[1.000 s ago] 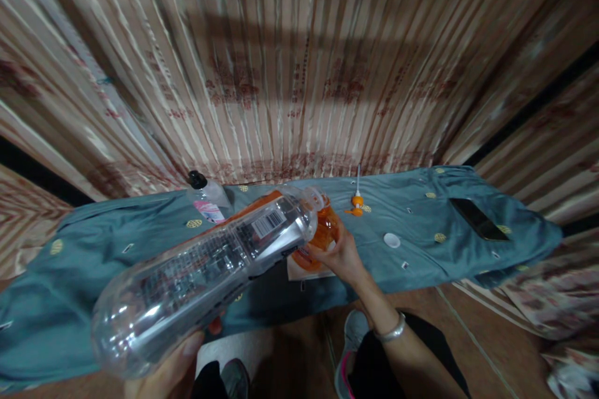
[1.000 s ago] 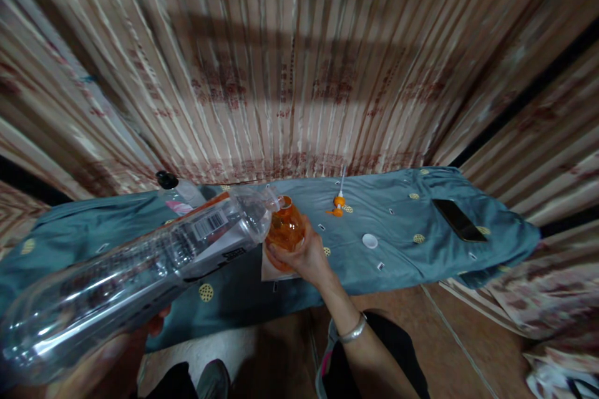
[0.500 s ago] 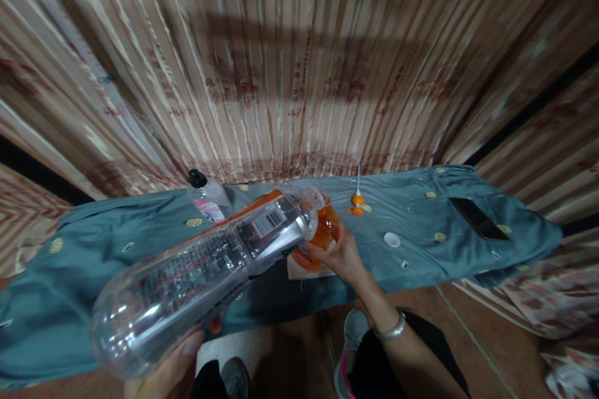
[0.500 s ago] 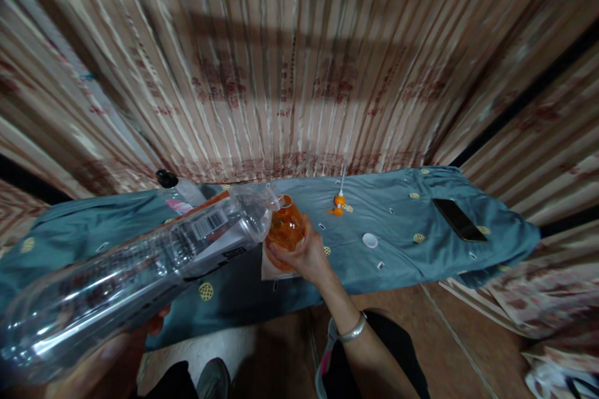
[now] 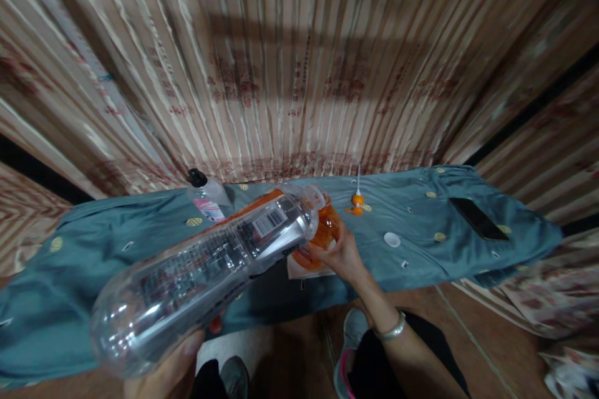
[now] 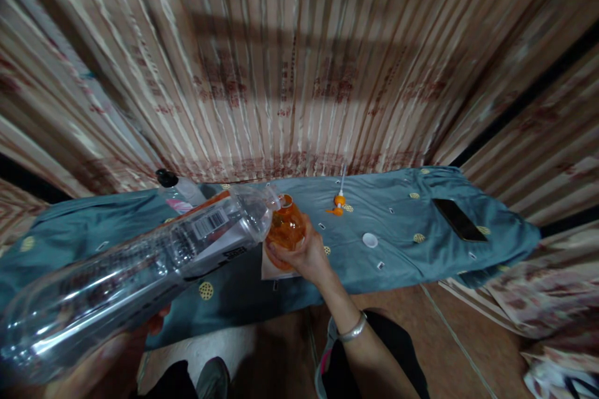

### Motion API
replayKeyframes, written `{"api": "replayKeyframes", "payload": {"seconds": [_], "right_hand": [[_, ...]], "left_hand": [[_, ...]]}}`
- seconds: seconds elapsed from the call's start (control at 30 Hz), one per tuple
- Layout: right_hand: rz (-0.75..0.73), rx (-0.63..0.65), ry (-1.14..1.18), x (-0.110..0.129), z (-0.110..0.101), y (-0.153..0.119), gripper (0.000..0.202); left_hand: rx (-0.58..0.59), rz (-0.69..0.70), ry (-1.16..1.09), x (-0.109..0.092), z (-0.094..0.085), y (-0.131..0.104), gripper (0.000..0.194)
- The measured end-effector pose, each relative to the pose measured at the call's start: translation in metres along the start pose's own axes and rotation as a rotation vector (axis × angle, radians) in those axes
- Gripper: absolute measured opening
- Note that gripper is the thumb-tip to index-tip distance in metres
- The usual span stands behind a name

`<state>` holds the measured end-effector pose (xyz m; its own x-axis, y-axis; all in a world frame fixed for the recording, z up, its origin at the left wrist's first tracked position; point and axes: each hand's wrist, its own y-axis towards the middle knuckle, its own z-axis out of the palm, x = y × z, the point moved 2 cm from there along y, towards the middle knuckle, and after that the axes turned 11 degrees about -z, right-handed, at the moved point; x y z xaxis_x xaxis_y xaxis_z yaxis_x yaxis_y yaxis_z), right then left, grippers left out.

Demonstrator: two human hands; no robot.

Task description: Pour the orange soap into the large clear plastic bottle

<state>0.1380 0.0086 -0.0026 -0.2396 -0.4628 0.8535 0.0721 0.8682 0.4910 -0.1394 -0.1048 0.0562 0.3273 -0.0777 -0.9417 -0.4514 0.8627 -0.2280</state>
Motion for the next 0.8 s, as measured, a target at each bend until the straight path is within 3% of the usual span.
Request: {"api": "replayKeyframes", "payload": {"seconds": [0.17,0.37,0.6,0.8], "right_hand": [[-0.002,-0.005,-0.038,-0.001,0.0,-0.001,0.069],[0.009,-0.019,-0.052,-0.001,-0.001,0.0,0.069],[0.02,-0.016,-0.03,-0.002,0.0,-0.001,0.071],[0.015,-0.01,-0.029,0.002,0.0,0.0,0.069]], "left_hand": [[0.048,0.042,-0.01,-0.004,-0.004,0.006,0.057],[0.071,0.095,-0.007,-0.006,-0.002,0.007,0.048],[-0.029,-0.009,-0.084,-0.008,0.007,-0.001,0.063],[-0.051,-0.086,-0.051,0.0,-0.004,0.007,0.061]]}}
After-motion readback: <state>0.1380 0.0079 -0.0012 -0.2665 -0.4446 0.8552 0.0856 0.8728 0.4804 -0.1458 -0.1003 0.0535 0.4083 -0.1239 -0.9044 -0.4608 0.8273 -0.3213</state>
